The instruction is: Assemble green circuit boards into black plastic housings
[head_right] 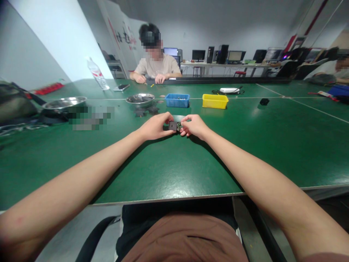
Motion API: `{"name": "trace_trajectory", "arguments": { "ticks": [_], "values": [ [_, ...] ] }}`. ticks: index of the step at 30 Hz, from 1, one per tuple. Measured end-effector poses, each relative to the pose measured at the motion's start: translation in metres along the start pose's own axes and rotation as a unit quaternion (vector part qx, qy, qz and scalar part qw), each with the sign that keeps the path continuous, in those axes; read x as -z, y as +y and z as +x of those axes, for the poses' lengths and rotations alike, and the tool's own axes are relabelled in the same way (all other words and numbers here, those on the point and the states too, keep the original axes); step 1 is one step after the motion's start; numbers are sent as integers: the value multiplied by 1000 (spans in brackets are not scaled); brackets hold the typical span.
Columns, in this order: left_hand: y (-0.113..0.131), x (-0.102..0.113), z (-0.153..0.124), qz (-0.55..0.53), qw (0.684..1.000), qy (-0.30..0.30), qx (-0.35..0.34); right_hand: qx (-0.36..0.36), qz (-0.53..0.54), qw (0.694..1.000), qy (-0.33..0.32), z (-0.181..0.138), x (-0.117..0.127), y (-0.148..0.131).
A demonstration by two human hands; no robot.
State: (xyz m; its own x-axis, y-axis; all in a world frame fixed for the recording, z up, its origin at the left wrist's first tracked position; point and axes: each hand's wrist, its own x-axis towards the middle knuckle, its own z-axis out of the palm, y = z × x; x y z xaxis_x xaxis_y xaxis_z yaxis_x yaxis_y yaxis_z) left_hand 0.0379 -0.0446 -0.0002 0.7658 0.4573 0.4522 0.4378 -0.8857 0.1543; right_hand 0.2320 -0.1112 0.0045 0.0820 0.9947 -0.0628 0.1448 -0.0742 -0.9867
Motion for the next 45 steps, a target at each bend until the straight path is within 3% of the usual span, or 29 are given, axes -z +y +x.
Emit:
{"name": "trace_trajectory", "arguments": {
  "ticks": [5, 10, 15, 25, 45],
  "values": [
    [-1, 0, -1, -23, 1000, 1, 4, 73, -115, 990, 28, 6, 6, 7],
    [-2, 1, -2, -40, 999, -2, 12, 167, -328, 928, 60, 9, 13, 8],
    [-2, 1, -2, -37, 999, -17, 19, 199, -419, 884, 50, 10, 16, 7],
    [-1, 2, -3, -40, 998, -31, 42, 225, -457, 860, 24, 13, 19, 10],
    [-2, 1, -1, -16, 999, -49, 6, 264, -387, 883, 20, 8, 16, 6]
  ]
}}
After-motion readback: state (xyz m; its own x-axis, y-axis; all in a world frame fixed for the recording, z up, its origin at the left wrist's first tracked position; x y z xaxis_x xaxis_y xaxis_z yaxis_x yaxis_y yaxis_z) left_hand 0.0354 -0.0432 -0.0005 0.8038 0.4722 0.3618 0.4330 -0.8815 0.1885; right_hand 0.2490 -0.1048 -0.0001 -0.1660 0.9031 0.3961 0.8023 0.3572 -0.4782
